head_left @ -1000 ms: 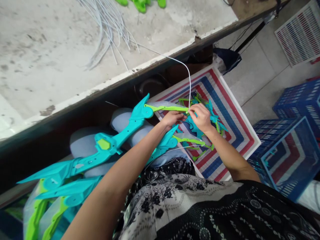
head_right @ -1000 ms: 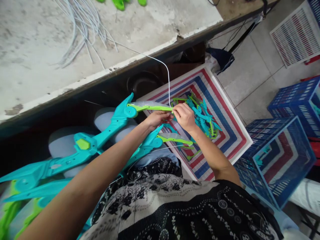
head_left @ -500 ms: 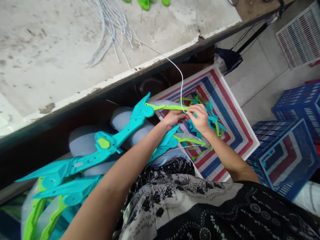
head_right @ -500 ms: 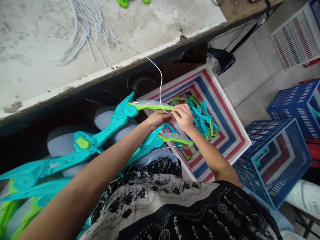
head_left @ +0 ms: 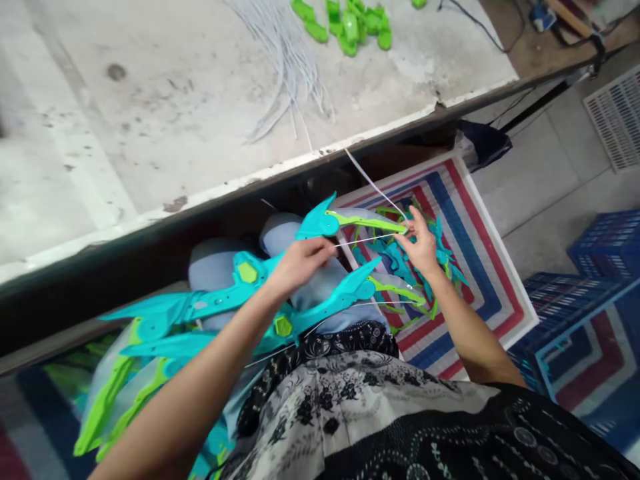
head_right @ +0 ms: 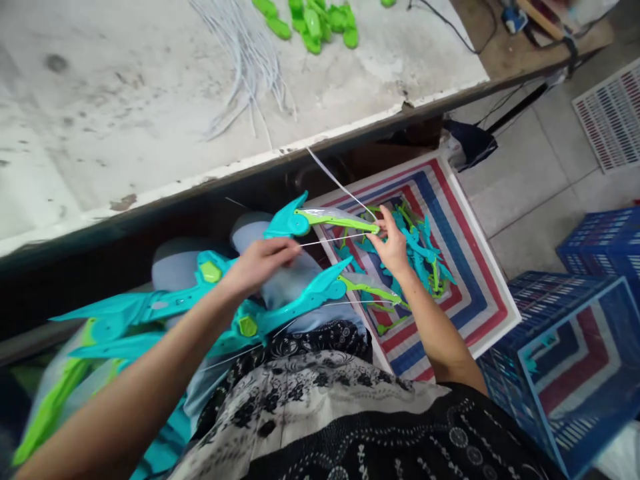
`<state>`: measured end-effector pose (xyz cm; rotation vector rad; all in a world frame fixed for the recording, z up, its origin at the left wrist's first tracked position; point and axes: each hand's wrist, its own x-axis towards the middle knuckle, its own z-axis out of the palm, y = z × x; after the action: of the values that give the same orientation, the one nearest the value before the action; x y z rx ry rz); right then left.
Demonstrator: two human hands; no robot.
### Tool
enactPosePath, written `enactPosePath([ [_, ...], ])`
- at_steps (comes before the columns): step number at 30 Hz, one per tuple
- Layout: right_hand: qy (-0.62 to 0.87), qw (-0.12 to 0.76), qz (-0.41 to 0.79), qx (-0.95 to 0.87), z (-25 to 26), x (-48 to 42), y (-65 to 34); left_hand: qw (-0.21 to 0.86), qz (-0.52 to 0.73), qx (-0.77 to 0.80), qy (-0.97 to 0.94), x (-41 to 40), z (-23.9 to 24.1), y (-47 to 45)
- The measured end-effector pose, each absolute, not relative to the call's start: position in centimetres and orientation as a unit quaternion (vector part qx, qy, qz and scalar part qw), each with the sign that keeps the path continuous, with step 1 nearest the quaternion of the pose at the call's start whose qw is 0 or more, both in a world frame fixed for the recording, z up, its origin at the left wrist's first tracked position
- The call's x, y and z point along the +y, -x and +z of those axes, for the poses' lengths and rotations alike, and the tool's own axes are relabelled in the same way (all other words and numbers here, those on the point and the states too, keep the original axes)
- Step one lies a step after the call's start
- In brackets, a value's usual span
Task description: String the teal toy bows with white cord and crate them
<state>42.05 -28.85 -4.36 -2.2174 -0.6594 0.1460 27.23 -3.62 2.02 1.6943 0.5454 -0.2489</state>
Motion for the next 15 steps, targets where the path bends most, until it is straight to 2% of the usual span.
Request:
enactPosePath([
  [2, 0.873, 0.405, 0.058, -0.266, -4.2, -29.2, -42.3, 0.641, -0.06, 0.296, -0.706, -0.3, 4.7, -22.6],
  [6, 0.878, 0.385, 0.064, -0.276, -4.3, -29.6, -42.7, 0.699, 0.15, 0.437, -0.546, 3.4, 9.3, -14.5],
  [9, 0.889, 0.356, 0.064, -0.28, -4.6, -29.8, -43.1, 0.701, 0.283, 0.473, -0.452, 3.7, 10.9, -10.3],
  [12, 0.905, 0.299, 0.07, -0.294, -4.1, -29.8, -43.7, 0.709, 0.342, 0.468, -0.402, 2.7, 10.8, -8.1],
  [15, 0.916, 0.201, 0.04, -0.346, -2.1, -28.2, -43.6, 0.733, 0.341, 0.457, -0.372, 1.0, 9.6, -7.6],
])
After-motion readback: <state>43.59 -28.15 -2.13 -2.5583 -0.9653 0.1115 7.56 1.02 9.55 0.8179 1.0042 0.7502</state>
